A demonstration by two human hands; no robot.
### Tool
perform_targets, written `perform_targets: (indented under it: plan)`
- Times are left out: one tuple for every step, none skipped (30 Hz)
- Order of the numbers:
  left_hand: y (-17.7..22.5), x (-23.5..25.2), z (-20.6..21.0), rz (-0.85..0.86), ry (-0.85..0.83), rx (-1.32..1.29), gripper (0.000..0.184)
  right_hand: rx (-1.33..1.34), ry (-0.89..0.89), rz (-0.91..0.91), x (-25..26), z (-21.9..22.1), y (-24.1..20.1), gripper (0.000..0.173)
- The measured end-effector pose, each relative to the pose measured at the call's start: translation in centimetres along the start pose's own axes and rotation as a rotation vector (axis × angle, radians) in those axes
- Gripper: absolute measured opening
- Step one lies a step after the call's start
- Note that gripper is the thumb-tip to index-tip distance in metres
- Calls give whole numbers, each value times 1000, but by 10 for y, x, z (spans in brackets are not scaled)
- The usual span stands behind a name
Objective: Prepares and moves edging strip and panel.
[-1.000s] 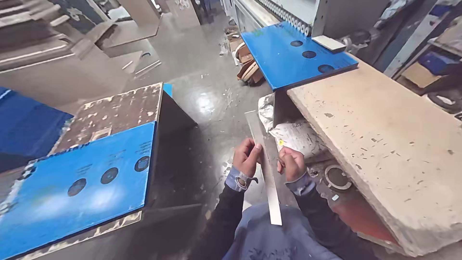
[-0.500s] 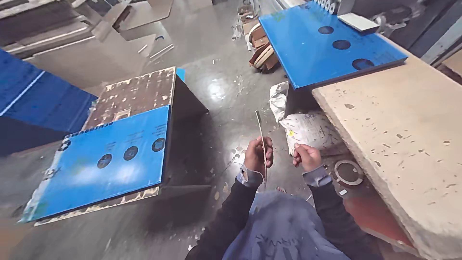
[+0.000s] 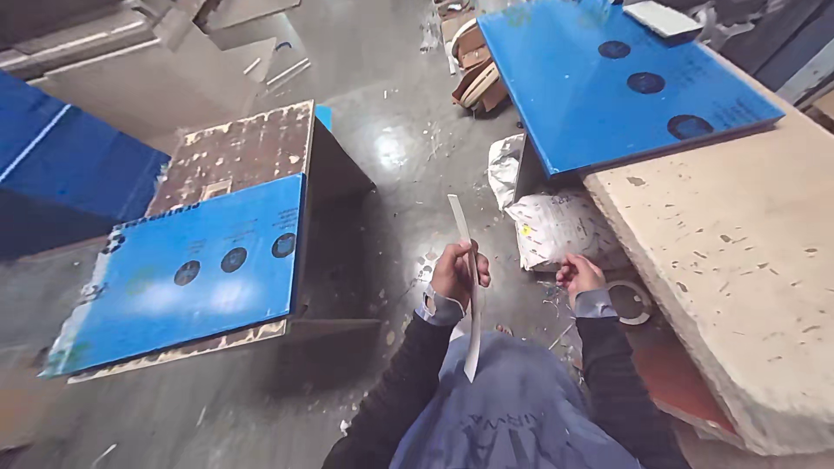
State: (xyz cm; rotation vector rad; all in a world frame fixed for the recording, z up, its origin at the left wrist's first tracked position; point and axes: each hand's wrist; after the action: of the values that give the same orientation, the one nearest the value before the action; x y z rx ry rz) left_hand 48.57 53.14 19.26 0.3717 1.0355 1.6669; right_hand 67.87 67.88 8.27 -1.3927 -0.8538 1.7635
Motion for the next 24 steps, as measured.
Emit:
perform_targets:
  plan:
    - [0, 0, -4, 23, -8, 3, 38, 1, 3, 16, 0, -3, 5, 26]
    - [0, 0, -7, 40, -20, 3, 36, 4, 5, 29, 1, -5, 9, 26]
    - [1, -1, -10, 50, -23, 5, 35, 9, 8, 37, 3, -7, 11, 25]
    - [1, -1, -12, 57, -19, 1, 36, 17, 19, 44, 3, -8, 13, 24]
    - [0, -1, -14, 65, -11, 1, 39, 27, 32, 48, 4, -9, 15, 23]
    - [-2, -2, -17, 62, -5, 8, 41, 34, 45, 48, 5, -11, 17, 23]
    - [-2, -2, -18, 48, -4, 24, 42, 38, 56, 43, 5, -13, 19, 22]
    - [-2, -1, -20, 33, -13, 48, 41, 39, 59, 42, 5, -14, 20, 22]
    - [-2, -1, -22, 22, -20, 70, 39, 36, 60, 46, 5, -15, 21, 22]
    - [-2, -1, -23, 14, -27, 83, 36, 33, 61, 52, 5, -16, 22, 21]
    - [-1, -2, -24, 15, -31, 87, 35, 32, 64, 55, 5, -18, 24, 22]
    - [-1, -3, -24, 26, -13, 84, 37, 32, 58, 57, 5, -20, 25, 22]
    - [-1, -4, -23, 43, 13, 77, 39, 37, 52, 52, 7, -23, 26, 22]
    - [-1, -4, -22, 54, 34, 63, 42, 41, 55, 47, 9, -26, 26, 21]
    - [-2, -4, -23, 54, 41, 47, 46, 46, 61, 41, 11, -28, 26, 21]
    - [-3, -4, -24, 48, 41, 35, 49, 50, 69, 34, 13, -30, 24, 21]
    - [-3, -4, -25, 40, 45, 30, 50, 60, 82, 28, 15, -32, 23, 21]
    - [-4, -4, -25, 32, 46, 31, 49, 75, 96, 24, 17, -33, 20, 20]
    - [-5, -4, -25, 29, 55, 34, 48, 88, 105, 26, 19, -34, 16, 21]
    - [-5, -4, -24, 31, 64, 34, 47, 102, 117, 31, 21, -35, 12, 23]
    - [-6, -4, -25, 34, 67, 28, 47, 117, 122, 40, 22, -35, 7, 27]
    - [-6, -4, -25, 35, 66, 23, 46, 131, 129, 48, 24, -35, 2, 29]
    - [-7, -4, -25, 37, 68, 17, 46, 144, 128, 53, 27, -35, -1, 32]
    - [-7, -4, -25, 39, 72, 15, 47, 156, 119, 59, 29, -37, -5, 36]
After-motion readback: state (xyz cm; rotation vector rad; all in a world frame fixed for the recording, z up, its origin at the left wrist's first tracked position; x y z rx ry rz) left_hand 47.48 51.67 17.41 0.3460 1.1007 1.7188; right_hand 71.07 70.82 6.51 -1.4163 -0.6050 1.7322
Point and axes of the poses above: each hand's wrist, its own x-axis towards the middle knuckle, its own z-axis out of the palm, y = z × x, and after that the axes turned 2 degrees about -y, right-handed
